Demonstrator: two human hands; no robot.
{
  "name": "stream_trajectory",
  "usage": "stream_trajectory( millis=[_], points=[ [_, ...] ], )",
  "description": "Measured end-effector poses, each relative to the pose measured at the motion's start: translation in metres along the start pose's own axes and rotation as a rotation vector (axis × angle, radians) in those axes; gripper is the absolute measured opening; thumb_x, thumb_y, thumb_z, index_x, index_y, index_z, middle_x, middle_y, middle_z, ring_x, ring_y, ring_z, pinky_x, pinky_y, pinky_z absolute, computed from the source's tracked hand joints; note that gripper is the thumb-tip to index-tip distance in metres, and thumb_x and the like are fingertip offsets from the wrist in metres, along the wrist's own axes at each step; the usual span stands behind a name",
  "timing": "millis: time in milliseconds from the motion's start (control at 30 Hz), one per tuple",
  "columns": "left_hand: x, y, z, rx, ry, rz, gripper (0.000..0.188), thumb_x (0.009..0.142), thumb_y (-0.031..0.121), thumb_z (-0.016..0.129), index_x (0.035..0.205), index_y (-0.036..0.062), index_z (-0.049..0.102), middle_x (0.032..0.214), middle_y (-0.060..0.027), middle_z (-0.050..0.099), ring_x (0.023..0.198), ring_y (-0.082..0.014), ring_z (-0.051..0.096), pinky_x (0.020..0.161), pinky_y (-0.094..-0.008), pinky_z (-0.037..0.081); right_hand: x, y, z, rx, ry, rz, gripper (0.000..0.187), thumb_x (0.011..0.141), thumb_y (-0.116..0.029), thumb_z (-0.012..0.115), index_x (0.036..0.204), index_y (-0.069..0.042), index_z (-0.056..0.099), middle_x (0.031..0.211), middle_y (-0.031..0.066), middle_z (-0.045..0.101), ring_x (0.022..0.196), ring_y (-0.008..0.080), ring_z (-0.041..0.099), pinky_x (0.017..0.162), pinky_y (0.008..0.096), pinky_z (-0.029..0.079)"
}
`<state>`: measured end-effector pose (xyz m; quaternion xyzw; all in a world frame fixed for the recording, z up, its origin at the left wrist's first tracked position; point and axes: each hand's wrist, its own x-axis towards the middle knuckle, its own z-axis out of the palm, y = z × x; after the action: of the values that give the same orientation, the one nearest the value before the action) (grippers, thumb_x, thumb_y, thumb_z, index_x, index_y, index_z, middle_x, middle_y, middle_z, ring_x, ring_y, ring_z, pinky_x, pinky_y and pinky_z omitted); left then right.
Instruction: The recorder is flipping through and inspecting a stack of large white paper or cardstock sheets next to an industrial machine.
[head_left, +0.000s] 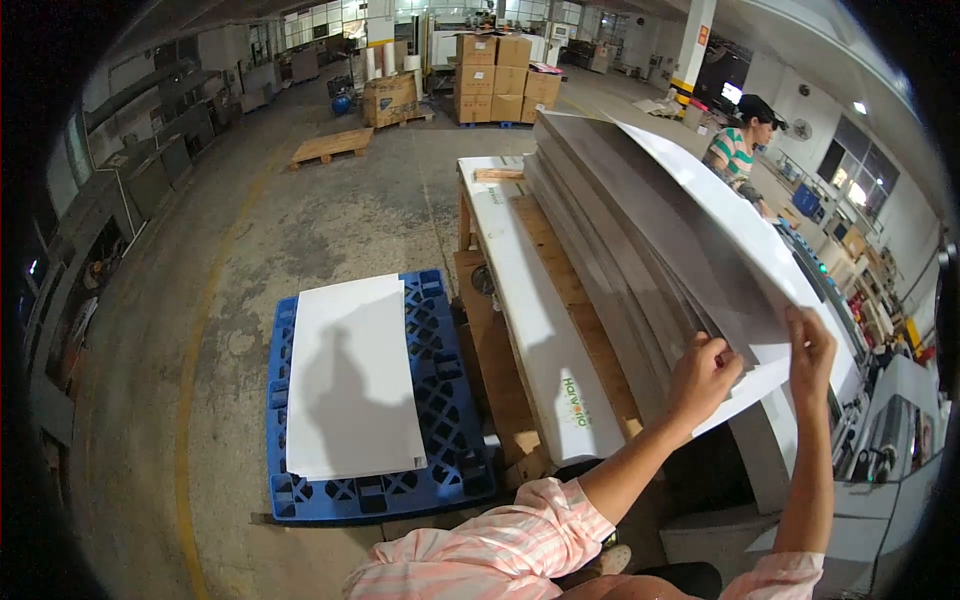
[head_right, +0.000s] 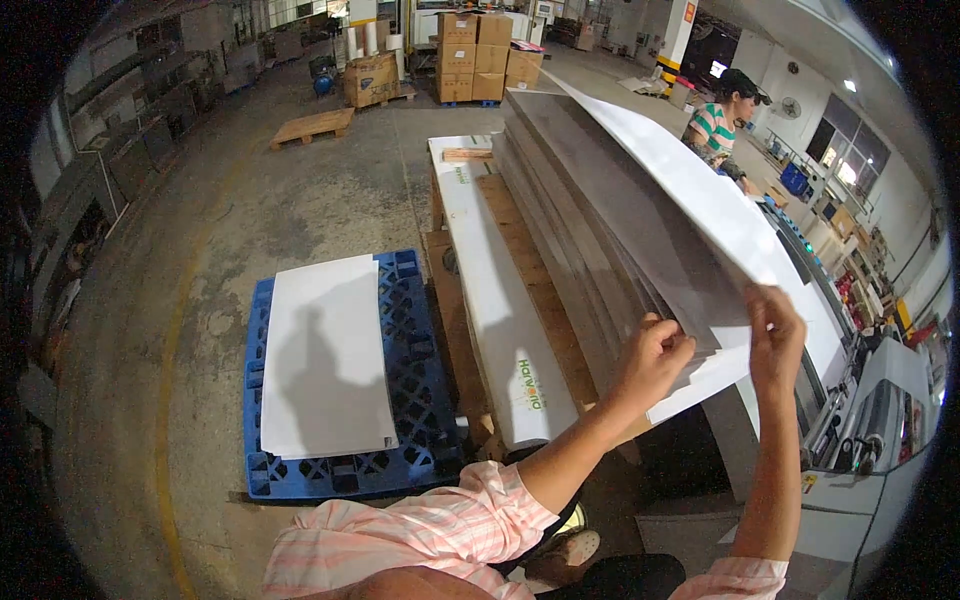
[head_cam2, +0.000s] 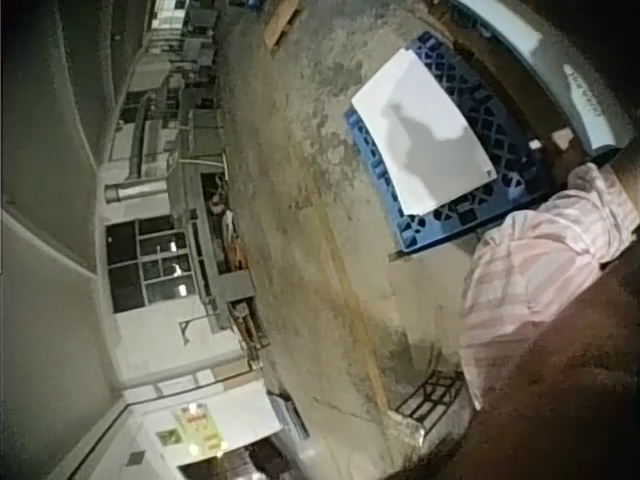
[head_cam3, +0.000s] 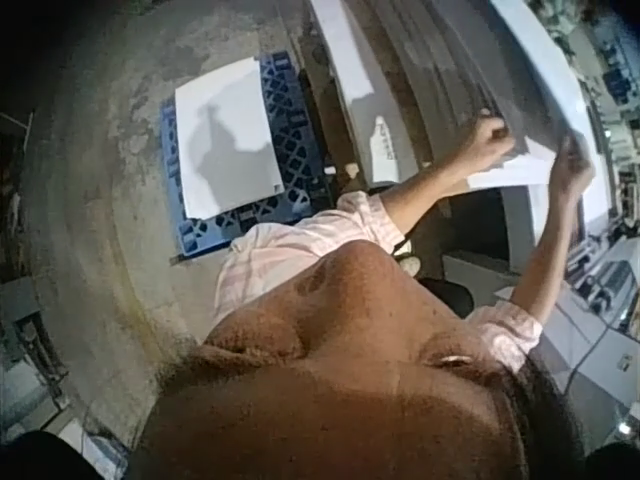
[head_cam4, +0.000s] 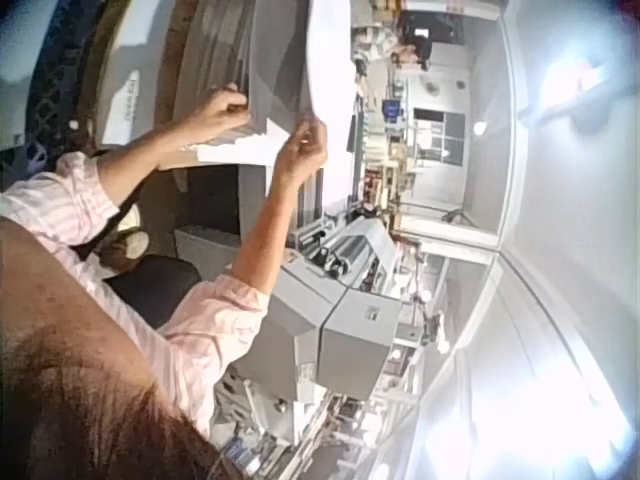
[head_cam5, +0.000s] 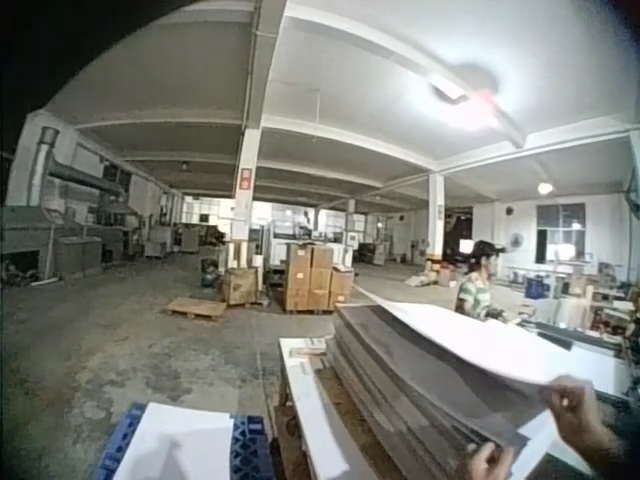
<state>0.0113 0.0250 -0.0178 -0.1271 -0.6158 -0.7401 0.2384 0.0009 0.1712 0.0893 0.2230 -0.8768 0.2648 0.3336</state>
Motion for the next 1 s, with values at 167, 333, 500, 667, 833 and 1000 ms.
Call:
stream_trajectory(
  millis=[167,333,500,667,833,1000],
  points=[
    [-0.002,-0.002,-0.006,0.083,0.053,-0.040,0.018,0.080,0.012,0.061,0.077,-0.0037,0.053,0.079,-0.0110,0.050,0.070,-0.0195,0.053,0.062,-0.0323,0.043,-0.013,-0.022,0.024,-0.104,-0.321,0.165,0.021,0.087,-0.011,0.057,0.105,-0.001,0.065,0.092,0.0144,0.064,0.085,0.0242,0.061,0.073,0.0325,0.048],
    [0.002,0.000,-0.005,-0.001,-0.016,-0.032,0.028,0.091,0.022,0.054,0.103,-0.0019,0.060,0.088,-0.0125,0.056,0.077,-0.0194,0.057,0.065,-0.0317,0.045,-0.020,-0.041,0.021,-0.023,-0.225,-0.089,0.027,0.086,-0.019,0.057,0.105,-0.002,0.064,0.098,0.0140,0.064,0.095,0.0287,0.058,0.081,0.0372,0.045],
    [0.002,0.003,-0.010,-0.052,0.002,-0.034,0.026,0.090,0.021,0.053,0.107,0.0034,0.061,0.084,-0.0182,0.057,0.077,-0.0325,0.059,0.067,-0.0382,0.046,-0.011,-0.032,0.026,-0.119,-0.266,0.116,0.021,0.082,-0.007,0.061,0.100,0.000,0.065,0.088,0.0118,0.065,0.081,0.0240,0.062,0.074,0.0294,0.047],
    [0.001,-0.005,-0.007,0.028,-0.009,0.005,0.025,0.080,0.006,0.055,0.104,0.0027,0.062,0.088,-0.0180,0.058,0.078,-0.0336,0.060,0.066,-0.0405,0.047,0.014,-0.014,0.006,0.256,0.070,0.247,0.025,0.093,-0.019,0.057,0.101,0.004,0.064,0.077,0.0009,0.060,0.073,0.0083,0.050,0.070,0.0237,0.043],
    [0.000,-0.002,-0.009,-0.100,0.013,-0.067,0.051,0.085,0.014,0.057,0.132,0.0043,0.039,0.071,-0.0111,0.056,0.066,-0.0213,0.058,0.059,-0.0366,0.047,-0.016,-0.035,0.016,-0.059,-0.161,0.109,0.020,0.087,-0.012,0.057,0.104,-0.005,0.066,0.088,0.0138,0.066,0.078,0.0230,0.064,0.073,0.0304,0.049],
    [0.007,0.004,-0.012,-0.599,0.011,-0.362,0.062,0.096,0.021,0.044,0.145,0.0067,0.008,0.095,-0.0120,0.057,0.073,-0.0189,0.059,0.065,-0.0318,0.053,-0.024,-0.025,0.022,-0.321,-0.312,0.030,0.022,0.087,-0.022,0.055,0.100,-0.009,0.068,0.087,0.0113,0.065,0.085,0.0304,0.059,0.073,0.0384,0.048]
  ],
)
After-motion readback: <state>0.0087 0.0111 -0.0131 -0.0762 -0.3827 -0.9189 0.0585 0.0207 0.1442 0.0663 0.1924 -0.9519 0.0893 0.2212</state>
